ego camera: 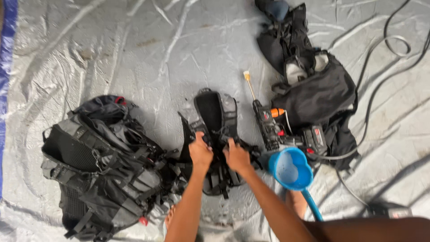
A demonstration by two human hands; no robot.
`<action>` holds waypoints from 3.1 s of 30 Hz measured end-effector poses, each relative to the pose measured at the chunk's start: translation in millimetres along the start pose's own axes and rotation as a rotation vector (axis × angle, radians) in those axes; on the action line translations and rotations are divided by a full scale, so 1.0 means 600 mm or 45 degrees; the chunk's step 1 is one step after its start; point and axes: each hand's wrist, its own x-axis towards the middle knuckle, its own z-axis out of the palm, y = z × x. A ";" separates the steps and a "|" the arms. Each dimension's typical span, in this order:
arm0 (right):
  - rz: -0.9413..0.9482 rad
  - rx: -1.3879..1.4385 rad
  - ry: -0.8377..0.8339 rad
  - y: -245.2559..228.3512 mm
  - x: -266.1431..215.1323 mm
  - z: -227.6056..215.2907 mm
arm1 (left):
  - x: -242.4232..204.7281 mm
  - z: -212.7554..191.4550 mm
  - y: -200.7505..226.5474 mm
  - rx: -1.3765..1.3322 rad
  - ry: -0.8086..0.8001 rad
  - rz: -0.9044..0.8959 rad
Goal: The person scrubs soap onto several black backpacks and gear bags laid out on a plastic tarp on the ground, using their hands and a dipper to apply water.
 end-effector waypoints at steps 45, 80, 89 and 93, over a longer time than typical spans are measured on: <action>0.420 -0.183 -0.900 0.344 -0.053 -0.198 | 0.097 0.002 0.075 -0.514 0.065 0.537; -0.839 0.505 -0.043 0.011 0.164 -0.136 | 0.137 -0.029 0.006 0.524 -0.116 0.740; -0.893 0.076 0.120 0.009 0.181 -0.149 | 0.122 -0.013 0.032 0.672 0.027 0.601; -1.189 -0.076 -0.070 -0.008 0.212 -0.136 | 0.114 -0.005 0.023 0.736 0.127 0.589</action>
